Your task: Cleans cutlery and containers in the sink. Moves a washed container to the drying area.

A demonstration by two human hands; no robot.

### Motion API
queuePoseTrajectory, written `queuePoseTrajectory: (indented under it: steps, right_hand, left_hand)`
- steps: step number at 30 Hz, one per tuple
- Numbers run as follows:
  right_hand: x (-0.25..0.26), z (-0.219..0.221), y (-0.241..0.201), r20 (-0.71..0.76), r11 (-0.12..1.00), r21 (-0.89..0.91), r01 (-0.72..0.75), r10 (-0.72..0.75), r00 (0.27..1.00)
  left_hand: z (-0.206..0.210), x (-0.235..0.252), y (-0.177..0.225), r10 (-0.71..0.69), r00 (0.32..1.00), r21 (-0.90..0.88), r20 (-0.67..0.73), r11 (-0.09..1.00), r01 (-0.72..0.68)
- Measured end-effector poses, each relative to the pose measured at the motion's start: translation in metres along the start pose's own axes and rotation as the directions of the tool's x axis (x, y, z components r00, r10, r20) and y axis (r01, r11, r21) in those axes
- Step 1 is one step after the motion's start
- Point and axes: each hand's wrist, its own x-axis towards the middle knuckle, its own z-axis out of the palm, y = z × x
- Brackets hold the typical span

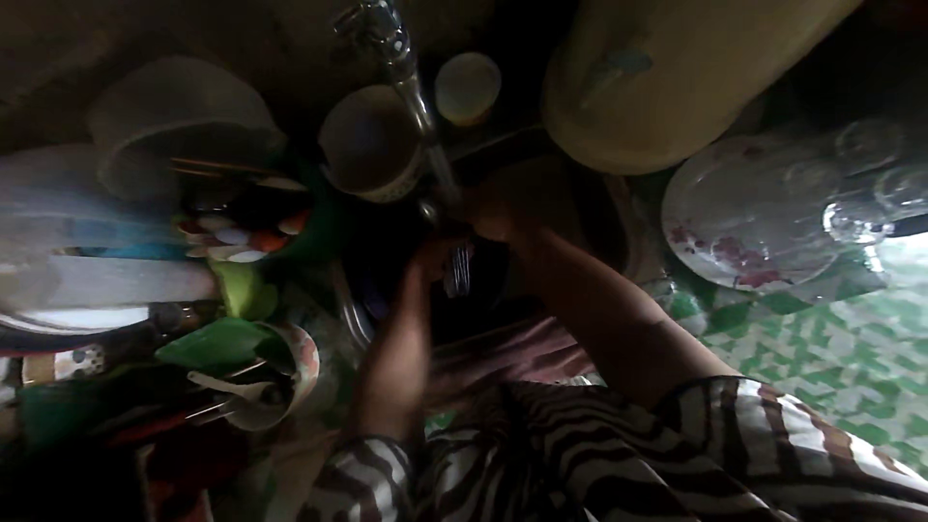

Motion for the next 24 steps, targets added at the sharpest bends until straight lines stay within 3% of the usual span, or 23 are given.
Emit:
queuePoseTrajectory:
  steps: [3,7,10,12,14,17,18,20,22,24]
  right_hand:
    - [-0.006,0.002,-0.011,-0.035,0.979,-0.190,-0.073,0.067,0.997]
    - [-0.001,0.026,0.001,-0.285,0.992,-0.122,-0.032,-0.004,0.959]
    - [0.010,0.035,0.020,-0.377,0.995,-0.094,-0.034,-0.004,0.926]
    - [0.012,0.030,0.023,-0.340,1.000,-0.004,0.003,-0.004,0.940]
    - [0.007,0.021,0.013,-0.167,0.996,0.064,0.059,-0.048,0.985]
    - [0.009,0.018,-0.013,0.079,0.994,-0.096,0.045,-0.037,0.996]
    - [0.008,0.019,-0.021,0.064,0.985,-0.174,0.006,0.005,0.998]
    - [0.007,0.028,-0.027,-0.126,0.969,-0.224,-0.106,0.079,0.989]
    - [0.010,0.034,-0.023,-0.299,0.955,-0.237,-0.180,0.105,0.948]
    - [0.011,0.029,-0.019,-0.285,0.960,-0.249,-0.125,0.051,0.957]
  left_hand:
    - [-0.004,-0.006,-0.002,-0.082,0.997,0.019,-0.012,0.996,0.083]
    - [0.007,-0.012,0.003,-0.088,0.995,0.057,-0.040,0.994,0.090]
    - [0.003,-0.011,-0.007,-0.061,0.997,0.026,-0.045,0.998,0.062]
    - [0.000,-0.014,-0.008,-0.056,0.998,-0.010,-0.007,0.998,0.056]
    - [-0.002,-0.017,-0.003,-0.101,0.991,-0.020,0.092,0.995,0.103]
    - [-0.005,-0.019,0.004,-0.113,0.973,0.032,0.203,0.994,0.109]
    - [-0.004,-0.016,0.004,-0.078,0.979,0.021,0.190,0.997,0.076]
    - [0.004,-0.011,0.004,-0.053,0.998,0.015,0.020,0.999,0.053]
    - [0.012,-0.007,0.006,-0.085,0.985,0.146,-0.149,0.984,0.107]
    - [0.014,0.002,0.009,-0.054,0.986,0.267,-0.158,0.959,0.095]
